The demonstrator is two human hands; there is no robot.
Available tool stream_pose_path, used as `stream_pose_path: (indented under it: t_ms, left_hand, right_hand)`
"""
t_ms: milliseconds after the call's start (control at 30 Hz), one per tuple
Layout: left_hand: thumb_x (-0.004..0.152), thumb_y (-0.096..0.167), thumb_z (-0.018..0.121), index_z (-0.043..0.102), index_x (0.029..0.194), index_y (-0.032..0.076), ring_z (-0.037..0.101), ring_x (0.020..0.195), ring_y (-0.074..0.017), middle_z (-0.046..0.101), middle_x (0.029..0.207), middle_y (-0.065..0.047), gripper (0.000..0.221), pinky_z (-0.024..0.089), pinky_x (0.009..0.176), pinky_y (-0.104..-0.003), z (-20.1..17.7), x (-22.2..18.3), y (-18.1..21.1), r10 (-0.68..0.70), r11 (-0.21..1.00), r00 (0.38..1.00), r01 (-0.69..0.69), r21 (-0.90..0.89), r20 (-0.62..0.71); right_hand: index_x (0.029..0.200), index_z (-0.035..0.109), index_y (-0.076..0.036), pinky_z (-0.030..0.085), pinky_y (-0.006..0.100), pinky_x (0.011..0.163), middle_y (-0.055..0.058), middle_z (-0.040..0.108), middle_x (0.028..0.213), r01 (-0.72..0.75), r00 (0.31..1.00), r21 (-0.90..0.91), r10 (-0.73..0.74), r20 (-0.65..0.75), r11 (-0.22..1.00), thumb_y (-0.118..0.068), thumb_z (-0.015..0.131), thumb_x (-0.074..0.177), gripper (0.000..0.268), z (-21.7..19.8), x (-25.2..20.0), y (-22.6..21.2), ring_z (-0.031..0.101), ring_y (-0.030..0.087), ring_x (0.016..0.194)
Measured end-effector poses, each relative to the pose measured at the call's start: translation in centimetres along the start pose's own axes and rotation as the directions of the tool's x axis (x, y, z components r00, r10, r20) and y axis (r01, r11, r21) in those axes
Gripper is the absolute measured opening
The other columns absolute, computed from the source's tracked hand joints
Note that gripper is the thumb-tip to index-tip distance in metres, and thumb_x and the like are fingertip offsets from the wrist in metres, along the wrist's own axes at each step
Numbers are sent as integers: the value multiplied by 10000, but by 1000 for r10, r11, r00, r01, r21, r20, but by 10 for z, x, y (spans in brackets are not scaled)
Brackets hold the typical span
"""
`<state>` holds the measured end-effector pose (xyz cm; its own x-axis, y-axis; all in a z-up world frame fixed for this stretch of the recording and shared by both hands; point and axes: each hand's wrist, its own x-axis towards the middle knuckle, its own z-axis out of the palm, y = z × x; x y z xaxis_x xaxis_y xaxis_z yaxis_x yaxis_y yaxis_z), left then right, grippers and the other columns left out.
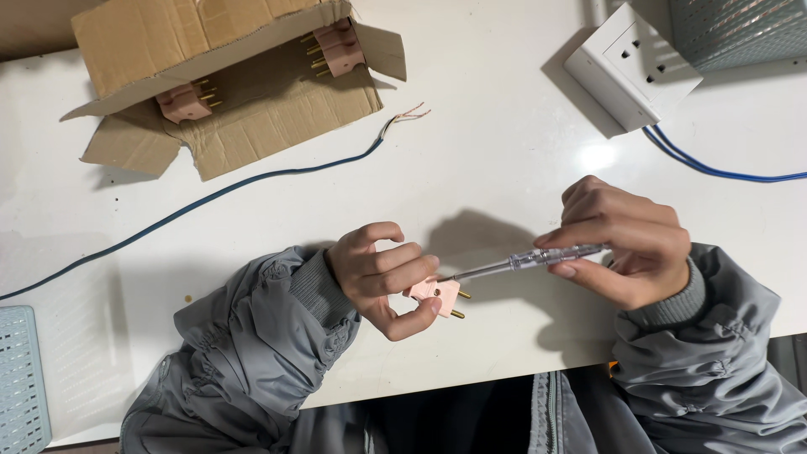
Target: The person assembles electrical plugs by stripping wire ends, inserting them into the plug terminals, and tightening the screws with a tester screwdriver.
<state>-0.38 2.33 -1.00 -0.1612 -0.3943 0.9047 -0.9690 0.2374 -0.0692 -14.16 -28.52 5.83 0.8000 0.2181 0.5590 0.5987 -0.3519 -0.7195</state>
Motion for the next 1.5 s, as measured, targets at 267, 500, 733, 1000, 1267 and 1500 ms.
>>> stream_pose_path:
  t_ms: [267, 500, 733, 1000, 1267, 1500]
  left_hand:
    - [991, 328, 870, 568, 1251, 328, 745, 1015, -145, 763, 1252, -94, 399, 579, 824, -362, 1, 2, -4, 60, 996, 997, -63, 60, 47]
    - [1047, 358, 967, 578, 1284, 266, 768, 1085, -139, 758, 1312, -87, 464, 628, 805, -326, 4, -1, -2, 31, 999, 996, -32, 14, 78]
    - [1037, 273, 1012, 646, 1236, 174, 782, 1003, -206, 653, 1172, -82, 428, 685, 814, -293, 5, -4, -5, 100, 993, 994, -98, -60, 31]
    - [935, -36, 712, 550, 1241, 153, 775, 936, -241, 703, 1129, -152, 395, 731, 809, -266, 2, -4, -5, 89, 984, 995, -80, -158, 48]
    - [971, 191, 1066, 698, 1218, 161, 758, 1002, -135, 683, 1144, -12, 444, 702, 854, -197, 2, -8, 2, 58, 995, 997, -53, -84, 53]
    - [945, 202, 1039, 716, 1177, 185, 737, 986, -133, 653, 1164, -52, 398, 675, 903, -202, 12, -14, -3, 160, 986, 987, -160, -39, -20]
  right_hand:
    - [969, 814, 13, 494, 377, 657, 105, 801, 847, 44, 996, -74, -39, 75, 996, -105, 796, 912, 132, -4, 7, -13, 607, 206, 632]
    - [987, 846, -23, 451, 377, 654, 73, 616, 767, 102, 989, -155, -84, 120, 983, -131, 794, 929, 134, -10, 10, -18, 546, 220, 622]
    - [1015, 839, 12, 423, 382, 630, 86, 599, 749, 150, 980, -209, -118, 158, 966, -146, 771, 965, 179, -14, 17, -27, 517, 226, 606]
    - [1065, 833, 25, 426, 379, 625, 92, 603, 751, 162, 974, -233, -116, 196, 959, -152, 725, 999, 218, -18, 20, -33, 522, 221, 597]
    - [1060, 840, 1, 418, 381, 630, 80, 563, 739, 180, 968, -244, -128, 214, 953, -168, 735, 1002, 207, -20, 23, -32, 505, 226, 608]
    - [1095, 830, -6, 405, 404, 627, 72, 509, 754, 217, 950, -298, -130, 286, 930, -190, 713, 1027, 229, -25, 31, -39, 468, 242, 606]
